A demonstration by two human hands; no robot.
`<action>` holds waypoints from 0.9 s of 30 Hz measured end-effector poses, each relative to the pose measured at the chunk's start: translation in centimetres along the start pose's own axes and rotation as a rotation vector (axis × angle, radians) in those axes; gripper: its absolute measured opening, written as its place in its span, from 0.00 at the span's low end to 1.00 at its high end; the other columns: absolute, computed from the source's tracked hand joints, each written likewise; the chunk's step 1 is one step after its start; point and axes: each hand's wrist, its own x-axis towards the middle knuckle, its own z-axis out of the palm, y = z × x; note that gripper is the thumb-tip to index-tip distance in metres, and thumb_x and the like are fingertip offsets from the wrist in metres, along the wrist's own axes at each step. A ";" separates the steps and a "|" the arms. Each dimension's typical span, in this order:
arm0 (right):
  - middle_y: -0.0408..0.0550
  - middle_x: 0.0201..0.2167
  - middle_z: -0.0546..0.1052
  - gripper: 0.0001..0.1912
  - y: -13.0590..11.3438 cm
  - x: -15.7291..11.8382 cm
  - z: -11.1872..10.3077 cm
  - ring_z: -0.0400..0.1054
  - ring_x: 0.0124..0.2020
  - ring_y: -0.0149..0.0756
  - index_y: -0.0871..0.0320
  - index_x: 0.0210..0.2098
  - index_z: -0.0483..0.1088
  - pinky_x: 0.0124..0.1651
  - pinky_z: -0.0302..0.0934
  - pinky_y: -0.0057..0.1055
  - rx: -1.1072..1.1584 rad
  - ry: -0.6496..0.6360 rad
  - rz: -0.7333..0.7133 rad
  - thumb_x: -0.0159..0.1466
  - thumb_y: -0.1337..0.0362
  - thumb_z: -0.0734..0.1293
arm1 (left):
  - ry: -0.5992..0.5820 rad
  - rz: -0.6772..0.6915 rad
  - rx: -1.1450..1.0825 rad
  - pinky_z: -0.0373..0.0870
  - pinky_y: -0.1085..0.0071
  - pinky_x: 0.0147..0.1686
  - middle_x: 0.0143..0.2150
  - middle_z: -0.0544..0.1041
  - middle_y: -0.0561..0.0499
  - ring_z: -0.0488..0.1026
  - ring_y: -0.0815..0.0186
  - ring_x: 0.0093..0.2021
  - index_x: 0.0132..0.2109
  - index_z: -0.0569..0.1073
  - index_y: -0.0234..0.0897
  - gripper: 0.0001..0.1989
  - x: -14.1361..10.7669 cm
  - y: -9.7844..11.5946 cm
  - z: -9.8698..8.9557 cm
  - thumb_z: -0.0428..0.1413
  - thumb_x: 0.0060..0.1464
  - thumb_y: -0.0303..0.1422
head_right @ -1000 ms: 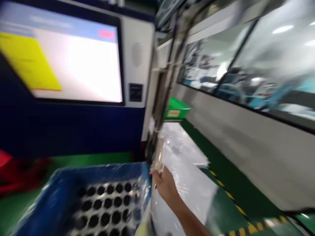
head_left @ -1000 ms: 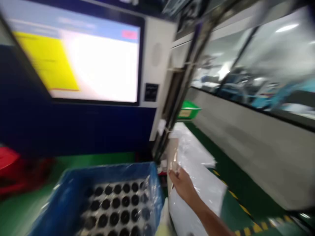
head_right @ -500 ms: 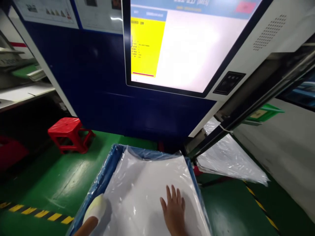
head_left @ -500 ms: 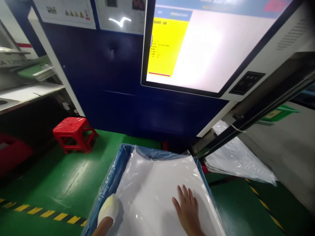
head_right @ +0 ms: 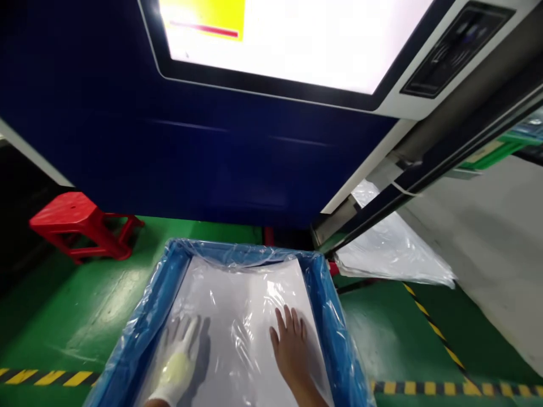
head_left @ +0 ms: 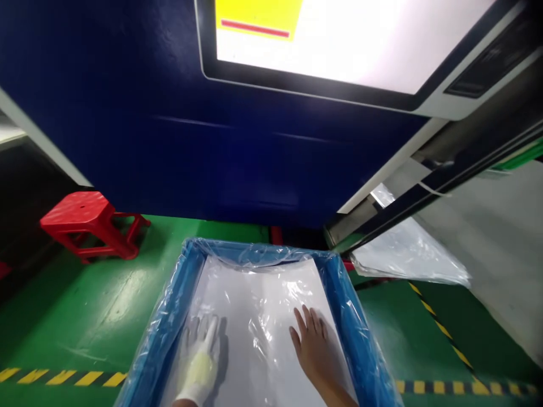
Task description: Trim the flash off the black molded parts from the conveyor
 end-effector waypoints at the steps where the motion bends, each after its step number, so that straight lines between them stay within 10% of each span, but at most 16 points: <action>1: 0.47 0.66 0.51 0.27 0.9 0.5 0.4 0.39 0.67 0.49 0.51 0.63 0.54 0.65 0.37 0.50 -0.004 0.005 -0.014 0.67 0.53 0.55 | 0.046 -0.003 0.024 0.41 0.50 0.63 0.66 0.58 0.49 0.44 0.50 0.67 0.63 0.61 0.47 0.25 0.8 -0.1 0.8 0.45 0.59 0.38; 10: 0.54 0.66 0.52 0.26 5.3 -2.2 14.3 0.37 0.67 0.52 0.57 0.64 0.53 0.64 0.35 0.55 -0.006 -0.072 0.054 0.68 0.59 0.54 | 0.131 -0.092 0.127 0.40 0.53 0.64 0.60 0.66 0.44 0.45 0.49 0.66 0.58 0.68 0.38 0.24 4.5 -4.2 12.7 0.47 0.55 0.33; 15: 0.58 0.61 0.60 0.23 4.3 0.3 12.9 0.44 0.65 0.50 0.61 0.59 0.59 0.63 0.42 0.50 0.024 -0.053 0.120 0.69 0.59 0.52 | 0.157 -0.005 0.103 0.44 0.57 0.63 0.61 0.64 0.42 0.52 0.53 0.64 0.60 0.65 0.34 0.23 7.2 -2.4 10.3 0.43 0.59 0.32; 20: 0.57 0.64 0.54 0.24 5.6 7.5 11.8 0.41 0.65 0.49 0.60 0.63 0.54 0.64 0.39 0.50 0.032 0.030 0.170 0.70 0.59 0.50 | 0.242 0.104 0.054 0.40 0.55 0.63 0.65 0.57 0.44 0.45 0.53 0.67 0.62 0.61 0.38 0.23 16.4 -0.7 6.7 0.42 0.61 0.34; 27: 0.57 0.67 0.47 0.27 9.2 12.6 16.4 0.34 0.67 0.50 0.62 0.65 0.49 0.65 0.37 0.50 0.056 0.033 0.151 0.71 0.56 0.51 | 0.266 0.013 0.008 0.39 0.53 0.63 0.67 0.51 0.37 0.42 0.49 0.67 0.65 0.54 0.27 0.27 23.6 -3.7 9.7 0.41 0.61 0.35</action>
